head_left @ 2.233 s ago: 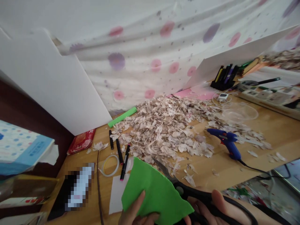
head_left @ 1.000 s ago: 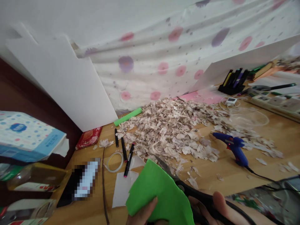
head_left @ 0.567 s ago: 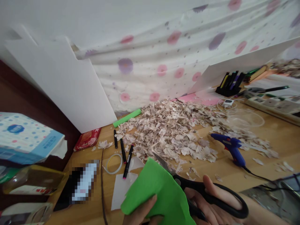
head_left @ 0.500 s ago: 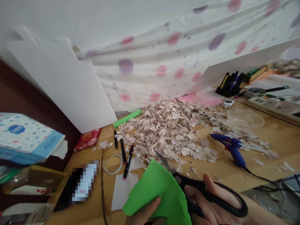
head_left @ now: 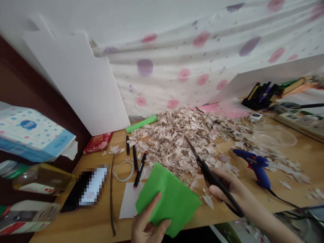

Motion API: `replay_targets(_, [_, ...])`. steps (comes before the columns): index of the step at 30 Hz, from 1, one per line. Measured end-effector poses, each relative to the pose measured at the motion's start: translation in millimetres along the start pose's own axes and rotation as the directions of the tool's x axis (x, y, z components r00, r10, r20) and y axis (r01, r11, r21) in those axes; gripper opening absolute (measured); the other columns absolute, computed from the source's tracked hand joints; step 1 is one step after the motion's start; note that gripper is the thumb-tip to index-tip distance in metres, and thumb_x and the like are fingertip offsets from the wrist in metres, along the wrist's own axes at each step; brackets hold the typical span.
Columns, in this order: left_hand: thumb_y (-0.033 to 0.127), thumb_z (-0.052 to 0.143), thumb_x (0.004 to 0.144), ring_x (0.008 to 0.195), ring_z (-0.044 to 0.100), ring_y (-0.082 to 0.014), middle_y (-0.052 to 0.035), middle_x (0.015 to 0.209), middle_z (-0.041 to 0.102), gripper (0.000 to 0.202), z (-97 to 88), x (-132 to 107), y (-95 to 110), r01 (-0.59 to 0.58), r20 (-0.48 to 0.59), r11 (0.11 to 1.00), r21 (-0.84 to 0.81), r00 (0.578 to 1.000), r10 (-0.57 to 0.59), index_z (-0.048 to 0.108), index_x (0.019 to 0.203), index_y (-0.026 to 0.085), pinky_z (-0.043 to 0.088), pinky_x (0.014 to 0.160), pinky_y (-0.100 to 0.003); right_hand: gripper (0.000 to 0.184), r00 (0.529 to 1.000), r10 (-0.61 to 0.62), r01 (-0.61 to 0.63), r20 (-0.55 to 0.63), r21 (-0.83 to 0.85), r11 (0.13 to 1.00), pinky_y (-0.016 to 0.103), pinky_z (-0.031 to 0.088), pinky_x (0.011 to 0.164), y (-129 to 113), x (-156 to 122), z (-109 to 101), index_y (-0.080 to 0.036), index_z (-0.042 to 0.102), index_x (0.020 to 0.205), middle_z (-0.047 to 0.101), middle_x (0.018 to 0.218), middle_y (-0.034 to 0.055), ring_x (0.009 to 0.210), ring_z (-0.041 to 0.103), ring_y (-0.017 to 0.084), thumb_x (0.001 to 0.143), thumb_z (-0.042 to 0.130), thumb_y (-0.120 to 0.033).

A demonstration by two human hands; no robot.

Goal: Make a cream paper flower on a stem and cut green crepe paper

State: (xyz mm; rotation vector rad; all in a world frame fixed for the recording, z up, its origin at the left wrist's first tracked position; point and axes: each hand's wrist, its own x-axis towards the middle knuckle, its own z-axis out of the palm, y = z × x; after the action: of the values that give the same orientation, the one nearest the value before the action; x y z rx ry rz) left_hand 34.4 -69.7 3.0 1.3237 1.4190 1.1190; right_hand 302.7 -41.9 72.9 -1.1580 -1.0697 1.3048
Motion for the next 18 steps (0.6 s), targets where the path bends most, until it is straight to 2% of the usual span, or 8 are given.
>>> replay_targets(1, [0.046, 0.077, 0.074, 0.107, 0.071, -0.0344, -0.0130, 0.118, 0.075, 0.052, 0.9, 3, 6, -0.008, 0.024, 1.000, -0.016, 1.000, 0.009, 0.074, 0.119, 0.019, 0.064, 0.079, -0.035, 0.045, 0.998, -0.038, 0.032, -0.054, -0.106, 0.994, 0.022, 0.040, 0.048, 0, 2, -4, -0.020, 0.072, 0.092, 0.058, 0.061, -0.0013, 0.053, 0.051, 0.013, 0.065, 0.086, -0.054])
replay_targets(3, [0.045, 0.080, 0.071, 0.109, 0.070, -0.0368, -0.0117, 0.110, 0.077, 0.052, 2.0, 8, 18, -0.018, 0.066, 0.999, -0.030, 0.998, 0.019, 0.075, 0.117, 0.022, 0.064, 0.080, -0.039, 0.050, 0.994, -0.071, 0.055, -0.082, -0.177, 0.983, 0.024, 0.041, 0.048, 4, 1, -9, -0.019, 0.070, 0.098, 0.064, 0.066, 0.0017, 0.055, 0.053, 0.015, 0.068, 0.082, -0.057])
replay_targets(5, [0.040, 0.082, 0.068, 0.108, 0.070, -0.0370, -0.0107, 0.107, 0.078, 0.050, 2.6, 10, 29, -0.016, 0.118, 1.000, -0.012, 0.993, 0.017, 0.076, 0.115, 0.023, 0.064, 0.082, -0.042, 0.051, 0.998, -0.047, 0.041, -0.040, -0.150, 0.988, 0.026, 0.045, 0.051, 8, -2, -9, -0.019, 0.066, 0.105, 0.072, 0.077, 0.0076, 0.059, 0.059, 0.018, 0.074, 0.077, -0.058])
replay_targets(7, [0.035, 0.082, 0.068, 0.108, 0.070, -0.0347, -0.0100, 0.111, 0.078, 0.049, 2.6, 10, 37, 0.019, 0.197, 1.000, 0.018, 0.980, -0.022, 0.076, 0.115, 0.024, 0.062, 0.085, -0.041, 0.050, 1.000, -0.001, 0.001, 0.003, -0.088, 0.996, 0.029, 0.051, 0.059, 9, -5, -3, -0.020, 0.063, 0.106, 0.076, 0.088, 0.0115, 0.070, 0.067, 0.022, 0.073, 0.081, -0.053])
replay_targets(9, [0.029, 0.081, 0.068, 0.108, 0.071, -0.0315, -0.0089, 0.117, 0.076, 0.049, 2.0, 9, 42, 0.086, 0.297, 0.995, 0.050, 0.950, -0.097, 0.075, 0.116, 0.026, 0.061, 0.086, -0.037, 0.049, 0.997, 0.066, -0.064, 0.039, -0.033, 0.997, 0.031, 0.054, 0.066, 7, -6, 6, -0.021, 0.062, 0.102, 0.076, 0.089, 0.0091, 0.079, 0.070, 0.024, 0.066, 0.088, -0.042])
replay_targets(11, [0.024, 0.080, 0.066, 0.108, 0.071, -0.0295, -0.0082, 0.120, 0.074, 0.050, 1.0, 7, 44, 0.149, 0.372, 0.986, 0.070, 0.914, -0.165, 0.075, 0.116, 0.028, 0.060, 0.087, -0.034, 0.049, 0.990, 0.126, -0.126, 0.066, -0.002, 0.992, 0.026, 0.052, 0.060, 6, -5, 15, -0.021, 0.062, 0.099, 0.072, 0.081, 0.0027, 0.070, 0.067, 0.019, 0.061, 0.091, -0.033])
replay_targets(13, [0.026, 0.081, 0.064, 0.110, 0.069, -0.0293, -0.0082, 0.122, 0.073, 0.050, 0.8, 6, 47, 0.173, 0.377, 0.983, 0.057, 0.908, -0.182, 0.076, 0.114, 0.029, 0.059, 0.089, -0.034, 0.048, 0.985, 0.155, -0.158, 0.070, 0.051, 0.986, 0.021, 0.049, 0.056, 7, -5, 22, -0.021, 0.063, 0.098, 0.069, 0.076, -0.0017, 0.061, 0.062, 0.013, 0.061, 0.091, -0.031])
replay_targets(18, [0.040, 0.076, 0.076, 0.110, 0.069, -0.0269, -0.0060, 0.114, 0.077, 0.033, 10.9, 2, 54, 0.088, 0.216, 0.995, -0.041, 0.973, -0.077, 0.079, 0.106, 0.029, 0.054, 0.097, -0.034, 0.044, 0.994, 0.106, -0.104, -0.030, 0.052, 0.993, 0.017, 0.042, 0.050, 16, -11, 24, -0.022, 0.064, 0.095, 0.060, 0.066, -0.0064, 0.054, 0.053, 0.009, 0.060, 0.091, -0.027])
